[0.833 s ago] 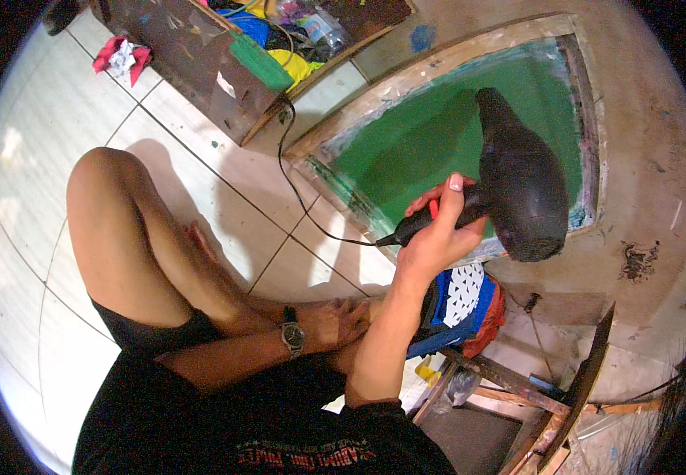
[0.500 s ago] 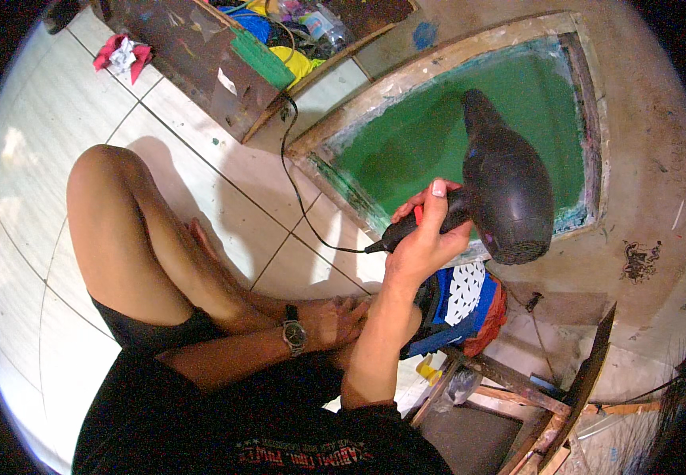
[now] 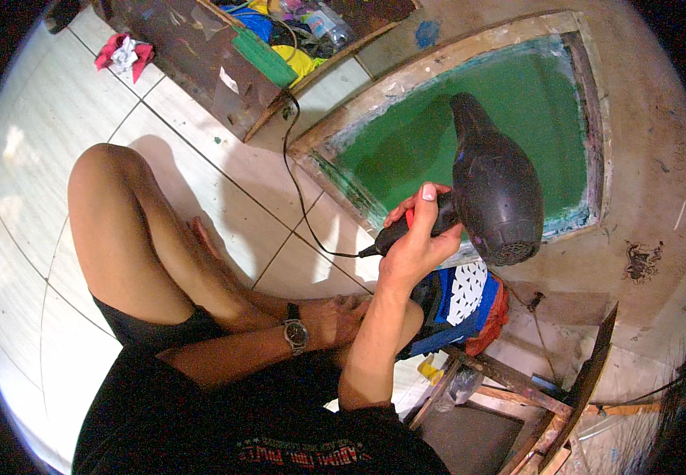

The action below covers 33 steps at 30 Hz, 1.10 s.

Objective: The person uses a hairdryer to dry a green ink screen, then cuts a triangular-patterned stencil with scissors. The screen is set aside and the stencil is trimmed to size.

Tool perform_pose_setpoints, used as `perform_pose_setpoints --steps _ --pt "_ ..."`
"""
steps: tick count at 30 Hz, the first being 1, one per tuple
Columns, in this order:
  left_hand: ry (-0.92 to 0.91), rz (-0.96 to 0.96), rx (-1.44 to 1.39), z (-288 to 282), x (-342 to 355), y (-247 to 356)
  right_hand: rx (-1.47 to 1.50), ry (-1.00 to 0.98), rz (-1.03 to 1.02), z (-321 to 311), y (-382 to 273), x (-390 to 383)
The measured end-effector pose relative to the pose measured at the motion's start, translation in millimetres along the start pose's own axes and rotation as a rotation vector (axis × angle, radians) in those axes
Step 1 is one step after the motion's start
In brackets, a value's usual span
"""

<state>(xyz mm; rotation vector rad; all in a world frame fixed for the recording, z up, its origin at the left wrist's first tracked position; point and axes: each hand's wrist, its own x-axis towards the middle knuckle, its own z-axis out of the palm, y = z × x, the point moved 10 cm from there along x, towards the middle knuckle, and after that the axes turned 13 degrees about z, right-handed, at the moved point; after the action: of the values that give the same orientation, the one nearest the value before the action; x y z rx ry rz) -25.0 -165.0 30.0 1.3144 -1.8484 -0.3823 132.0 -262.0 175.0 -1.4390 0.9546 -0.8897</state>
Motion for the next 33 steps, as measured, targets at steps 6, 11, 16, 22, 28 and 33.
perform_pose_setpoints --steps 6,11,16,22,28,33 --pt "0.049 -0.015 -0.029 -7 -2 -1 0.000 -0.014 -0.013 1 0 0" --pt "0.040 0.024 0.108 -15 -1 6 -0.001 -0.029 -0.024 2 0 -1" --pt "-0.013 -0.317 -0.394 11 -15 -25 -0.025 -0.034 0.008 2 6 -5" --pt "0.033 -0.252 -0.351 29 -16 -30 -0.060 -0.062 0.100 5 33 -22" --pt "0.023 -0.249 -0.375 36 -18 -29 -0.075 -0.077 0.153 6 50 -33" --pt "0.015 -0.239 -0.380 35 -16 -28 -0.084 -0.089 0.166 3 54 -38"
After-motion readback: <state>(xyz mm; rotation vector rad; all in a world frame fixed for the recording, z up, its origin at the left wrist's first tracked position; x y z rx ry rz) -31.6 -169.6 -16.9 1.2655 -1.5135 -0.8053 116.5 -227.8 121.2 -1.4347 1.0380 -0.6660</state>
